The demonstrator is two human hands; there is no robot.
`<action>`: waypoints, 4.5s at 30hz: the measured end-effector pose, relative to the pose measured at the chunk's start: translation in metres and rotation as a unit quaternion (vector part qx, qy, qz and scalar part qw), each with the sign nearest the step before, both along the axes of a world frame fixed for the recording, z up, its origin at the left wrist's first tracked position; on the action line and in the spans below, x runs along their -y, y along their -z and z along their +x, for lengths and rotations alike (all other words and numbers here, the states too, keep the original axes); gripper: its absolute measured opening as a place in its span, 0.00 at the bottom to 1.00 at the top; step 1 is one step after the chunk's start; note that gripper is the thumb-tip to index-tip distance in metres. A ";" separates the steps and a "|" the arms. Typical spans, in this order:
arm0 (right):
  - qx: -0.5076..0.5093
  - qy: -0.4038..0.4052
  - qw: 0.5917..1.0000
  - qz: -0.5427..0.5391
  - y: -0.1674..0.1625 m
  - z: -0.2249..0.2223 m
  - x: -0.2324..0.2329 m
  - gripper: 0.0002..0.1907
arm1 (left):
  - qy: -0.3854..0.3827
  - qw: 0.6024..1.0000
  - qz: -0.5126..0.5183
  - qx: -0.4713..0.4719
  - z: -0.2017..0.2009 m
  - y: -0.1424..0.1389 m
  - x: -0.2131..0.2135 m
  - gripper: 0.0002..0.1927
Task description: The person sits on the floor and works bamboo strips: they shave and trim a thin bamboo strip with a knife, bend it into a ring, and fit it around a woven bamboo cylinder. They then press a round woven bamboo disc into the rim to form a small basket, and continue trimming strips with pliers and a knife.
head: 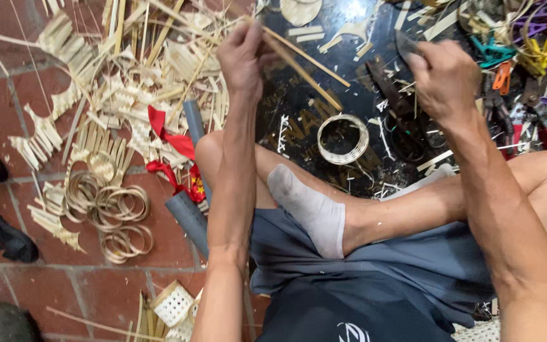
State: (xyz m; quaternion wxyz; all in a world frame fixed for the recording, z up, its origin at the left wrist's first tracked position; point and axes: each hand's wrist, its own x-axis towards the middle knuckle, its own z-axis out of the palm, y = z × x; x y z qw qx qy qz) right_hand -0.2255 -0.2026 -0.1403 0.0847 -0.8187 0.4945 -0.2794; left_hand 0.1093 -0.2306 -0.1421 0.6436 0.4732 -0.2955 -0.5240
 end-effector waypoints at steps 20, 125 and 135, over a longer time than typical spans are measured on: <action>0.567 -0.118 0.744 0.333 -0.050 0.096 -0.099 0.03 | -0.135 0.778 0.293 0.539 0.155 0.060 -0.235 0.22; 0.545 -0.040 0.755 0.362 -0.090 0.057 -0.242 0.26 | 0.356 0.927 0.093 -0.070 -0.080 -0.045 -0.296 0.20; 0.553 -0.273 0.641 0.458 -0.045 0.105 -0.214 0.32 | 0.231 0.868 0.044 0.438 -0.012 -0.095 -0.314 0.20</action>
